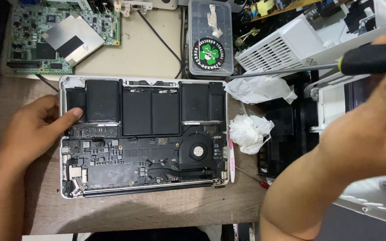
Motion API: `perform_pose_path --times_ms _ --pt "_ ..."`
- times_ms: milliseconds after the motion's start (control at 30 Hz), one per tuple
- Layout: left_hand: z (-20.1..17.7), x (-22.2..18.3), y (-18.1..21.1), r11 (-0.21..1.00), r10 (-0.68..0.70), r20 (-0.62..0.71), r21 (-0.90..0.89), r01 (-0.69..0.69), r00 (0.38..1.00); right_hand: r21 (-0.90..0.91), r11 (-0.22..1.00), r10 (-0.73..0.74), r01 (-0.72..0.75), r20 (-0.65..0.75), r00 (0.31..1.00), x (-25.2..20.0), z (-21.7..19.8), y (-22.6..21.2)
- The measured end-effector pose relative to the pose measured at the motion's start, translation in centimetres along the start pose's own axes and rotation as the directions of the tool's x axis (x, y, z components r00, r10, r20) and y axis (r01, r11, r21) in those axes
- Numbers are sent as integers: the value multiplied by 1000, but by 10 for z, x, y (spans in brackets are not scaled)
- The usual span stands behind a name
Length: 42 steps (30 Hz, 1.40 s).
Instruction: Cleaning internal laptop components with a cloth and using a screwdriver for disassembly or repair.
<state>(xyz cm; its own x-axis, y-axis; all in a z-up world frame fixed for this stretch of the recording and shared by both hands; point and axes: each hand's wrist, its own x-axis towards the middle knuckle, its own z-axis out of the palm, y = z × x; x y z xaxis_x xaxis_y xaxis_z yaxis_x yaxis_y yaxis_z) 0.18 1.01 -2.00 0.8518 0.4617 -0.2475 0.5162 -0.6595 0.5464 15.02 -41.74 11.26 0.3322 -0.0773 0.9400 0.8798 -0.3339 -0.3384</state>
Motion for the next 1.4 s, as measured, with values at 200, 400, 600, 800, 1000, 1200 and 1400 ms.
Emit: perform_pose_path --times_ms 200,400,600,800,1000,1200,1400 --pt "0 -4 5 992 6 2 -123 -6 1000 2 988 153 -153 52 987 3 18 -11" --pt "2 3 -5 998 49 3 -26 -49 999 -22 992 128 -127 38 991 0 9 -7" --pt "-1 -2 4 997 4 -3 -80 -4 1000 -27 991 135 -133 108 985 2 10 -16" --pt "1 1 -2 999 16 8 -49 -15 1000 -14 992 130 -129 82 988 2 15 -20" --pt "-6 -8 16 994 -45 17 -101 47 999 -68 983 179 -172 114 977 1 14 -28" --pt "-3 -3 8 998 -44 19 -43 45 999 -22 988 155 -153 158 975 0 19 -34" --pt "-1 -2 4 995 5 4 -98 -4 1000 -29 981 191 -189 199 961 1 21 -47"
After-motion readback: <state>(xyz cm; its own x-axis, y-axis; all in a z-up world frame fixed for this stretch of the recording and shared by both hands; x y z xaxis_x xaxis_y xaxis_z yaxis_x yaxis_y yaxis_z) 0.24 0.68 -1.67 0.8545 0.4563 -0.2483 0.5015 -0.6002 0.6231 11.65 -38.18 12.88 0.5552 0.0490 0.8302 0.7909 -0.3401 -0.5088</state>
